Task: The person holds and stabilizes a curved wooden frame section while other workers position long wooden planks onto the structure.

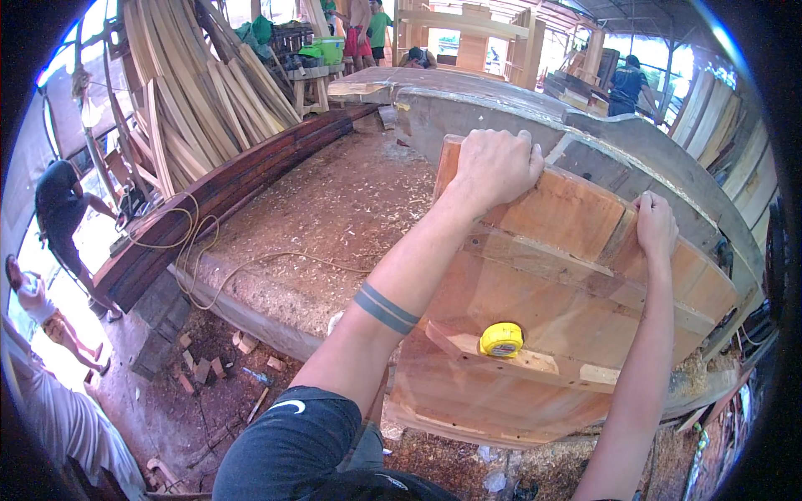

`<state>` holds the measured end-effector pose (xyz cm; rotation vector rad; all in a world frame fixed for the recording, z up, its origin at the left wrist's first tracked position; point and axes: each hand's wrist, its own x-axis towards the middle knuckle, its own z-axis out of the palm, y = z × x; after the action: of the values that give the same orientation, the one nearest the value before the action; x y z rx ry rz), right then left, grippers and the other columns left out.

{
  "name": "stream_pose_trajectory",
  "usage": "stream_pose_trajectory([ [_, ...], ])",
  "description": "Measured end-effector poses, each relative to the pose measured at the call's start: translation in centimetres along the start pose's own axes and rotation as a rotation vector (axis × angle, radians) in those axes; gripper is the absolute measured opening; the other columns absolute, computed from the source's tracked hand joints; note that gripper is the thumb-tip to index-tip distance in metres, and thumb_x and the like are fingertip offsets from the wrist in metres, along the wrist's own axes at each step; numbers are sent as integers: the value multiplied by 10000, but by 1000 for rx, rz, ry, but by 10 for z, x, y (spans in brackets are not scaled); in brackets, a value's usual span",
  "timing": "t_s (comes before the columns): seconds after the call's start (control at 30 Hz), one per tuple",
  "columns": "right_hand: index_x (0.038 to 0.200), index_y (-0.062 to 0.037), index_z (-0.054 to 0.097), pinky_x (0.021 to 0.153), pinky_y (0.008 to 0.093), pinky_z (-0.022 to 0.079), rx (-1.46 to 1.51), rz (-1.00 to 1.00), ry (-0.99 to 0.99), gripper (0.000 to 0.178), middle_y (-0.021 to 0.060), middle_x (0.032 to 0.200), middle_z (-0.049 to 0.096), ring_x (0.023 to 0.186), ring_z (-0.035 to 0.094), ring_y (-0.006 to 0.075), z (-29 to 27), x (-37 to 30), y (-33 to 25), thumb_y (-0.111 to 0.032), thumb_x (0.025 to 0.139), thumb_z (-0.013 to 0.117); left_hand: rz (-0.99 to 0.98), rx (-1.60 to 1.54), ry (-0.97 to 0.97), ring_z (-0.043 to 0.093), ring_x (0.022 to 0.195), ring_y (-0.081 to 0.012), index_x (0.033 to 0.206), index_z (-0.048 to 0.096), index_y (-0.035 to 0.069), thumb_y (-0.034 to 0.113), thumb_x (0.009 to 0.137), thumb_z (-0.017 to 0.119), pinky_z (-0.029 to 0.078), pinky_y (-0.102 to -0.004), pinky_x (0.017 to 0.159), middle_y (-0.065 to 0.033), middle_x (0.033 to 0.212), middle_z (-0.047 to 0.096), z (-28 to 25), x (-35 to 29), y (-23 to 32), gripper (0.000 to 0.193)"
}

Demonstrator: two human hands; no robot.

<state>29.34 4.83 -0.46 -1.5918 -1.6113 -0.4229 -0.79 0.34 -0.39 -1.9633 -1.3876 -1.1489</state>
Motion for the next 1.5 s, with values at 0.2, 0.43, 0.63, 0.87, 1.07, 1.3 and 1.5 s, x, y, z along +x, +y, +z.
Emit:
stream_pose_trajectory([
  [0.2,819,-82,690,779,470,475,6,-1,-2,389,191,896,683,894,642,396,1,1,1,-339,905,411,1,4,-5,660,651,-376,762,651,33,304,906,477,507,-497,644,-206,656,649,1,0,0,353],
  [0.43,809,-78,687,786,461,475,28,-12,2,387,186,888,682,890,641,393,0,-1,-1,-328,903,408,5,4,-4,655,652,-387,764,646,35,309,911,470,505,-504,642,-210,652,643,1,0,-1,358],
  [0.63,805,-74,683,786,461,474,36,-10,-7,375,192,890,678,888,641,392,-2,-2,-2,-319,896,415,-1,-11,4,654,645,-386,748,643,32,306,910,469,506,-504,643,-209,650,641,3,0,-2,363],
  [0.87,806,-88,680,782,455,475,-5,-5,9,367,186,877,679,890,639,393,-4,-2,-3,-328,896,417,2,-8,-4,659,642,-379,740,657,33,303,905,472,511,-498,647,-207,655,648,-1,1,0,367],
  [1.07,816,-91,675,792,469,469,7,-1,-8,377,181,888,678,903,636,395,-7,-6,1,-342,905,408,-11,36,-31,664,646,-370,737,674,41,309,901,470,518,-489,661,-196,662,657,-6,-3,5,374],
  [1.3,864,-80,668,806,488,461,4,-21,-38,399,207,946,665,928,617,422,-9,-4,3,-357,919,386,-33,55,-86,655,688,-393,781,668,50,312,914,450,507,-509,676,-212,709,661,-5,0,6,366],
  [1.5,859,-74,663,801,498,461,8,-41,-8,402,215,952,659,930,607,438,-4,-3,-3,-353,923,382,-24,53,-70,654,686,-392,783,666,49,309,914,447,503,-513,676,-212,708,659,-2,3,2,364],
])
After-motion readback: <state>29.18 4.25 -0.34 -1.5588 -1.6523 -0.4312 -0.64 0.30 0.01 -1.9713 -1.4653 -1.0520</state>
